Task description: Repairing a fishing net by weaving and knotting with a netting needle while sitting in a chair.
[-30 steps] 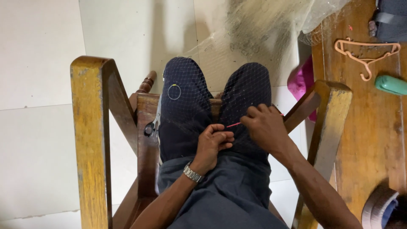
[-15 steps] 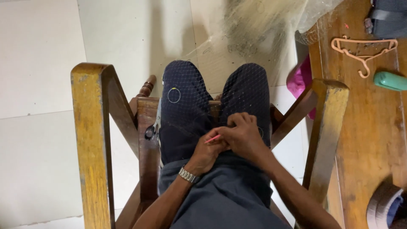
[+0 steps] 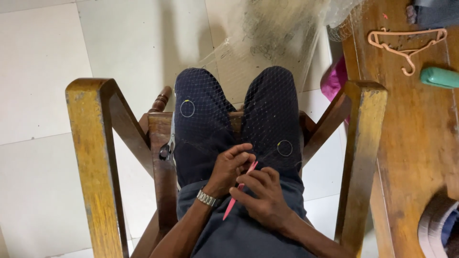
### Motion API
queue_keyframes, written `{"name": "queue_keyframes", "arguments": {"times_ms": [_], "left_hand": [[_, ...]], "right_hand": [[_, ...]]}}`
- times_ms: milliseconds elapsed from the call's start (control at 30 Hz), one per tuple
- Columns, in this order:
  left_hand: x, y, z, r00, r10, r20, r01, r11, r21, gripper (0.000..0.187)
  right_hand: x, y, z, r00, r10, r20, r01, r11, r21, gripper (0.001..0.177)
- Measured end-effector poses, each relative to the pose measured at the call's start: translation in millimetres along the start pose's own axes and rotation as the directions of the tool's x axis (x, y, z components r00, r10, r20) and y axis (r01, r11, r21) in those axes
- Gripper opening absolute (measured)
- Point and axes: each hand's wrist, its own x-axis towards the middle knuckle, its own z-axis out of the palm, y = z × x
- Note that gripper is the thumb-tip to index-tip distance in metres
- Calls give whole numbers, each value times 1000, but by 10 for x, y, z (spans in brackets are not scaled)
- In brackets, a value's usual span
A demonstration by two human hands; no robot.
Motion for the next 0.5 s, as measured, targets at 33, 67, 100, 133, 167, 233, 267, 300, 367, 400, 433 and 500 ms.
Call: {"name": "queue_keyframes", "arguments": {"times_ms": [33, 67, 100, 133, 167, 233, 267, 300, 367, 400, 433, 500], "left_hand": [[32, -37, -26, 1000, -1, -2, 1, 1000, 1, 29], [59, -78, -56, 999, 32, 8, -32, 999, -11, 30], [82, -117, -89, 998, 65, 16, -64, 998, -23, 30], [98, -151, -97, 998, 69, 15, -69, 997, -25, 30], [113, -186, -104, 988, 157, 13, -156, 986, -61, 28], [130, -258, -109, 972, 234, 17, -232, 968, -94, 25], [144, -279, -105, 964, 265, 23, -263, 963, -63, 23], [154, -296, -102, 955, 295, 31, -294, 955, -33, 21], [156, -259, -99, 947, 317, 46, -315, 948, -35, 22], [133, -266, -109, 943, 329, 50, -327, 944, -40, 24], [130, -270, -120, 943, 330, 44, -328, 944, -43, 24], [133, -268, -135, 931, 360, 63, -357, 933, -49, 25]], "right_hand": [[-56, 58, -3, 1000, 1, -1, -1, 1000, 2, 14], [-112, 113, -5, 998, 53, -26, -50, 993, 110, 11], [-167, 164, -5, 993, 108, -45, -95, 971, 218, 11], [-173, 233, -47, 994, 103, -44, -91, 971, 219, 11], [-178, 301, -91, 890, 453, -46, -432, 872, 229, 5], [-212, 493, -102, 661, 749, -46, -722, 652, 231, 12], [-224, 634, -66, 572, 820, -12, -703, 498, 507, 10], [-234, 771, -33, 489, 871, 52, -610, 299, 734, 10], [-247, 841, -8, 485, 868, 106, -585, 232, 777, 11], [-272, 859, 9, 475, 863, 172, -568, 152, 809, 12], [-253, 846, 10, 477, 861, 178, -571, 149, 807, 12], [-211, 825, 8, 484, 853, 198, -566, 132, 814, 13]]}}
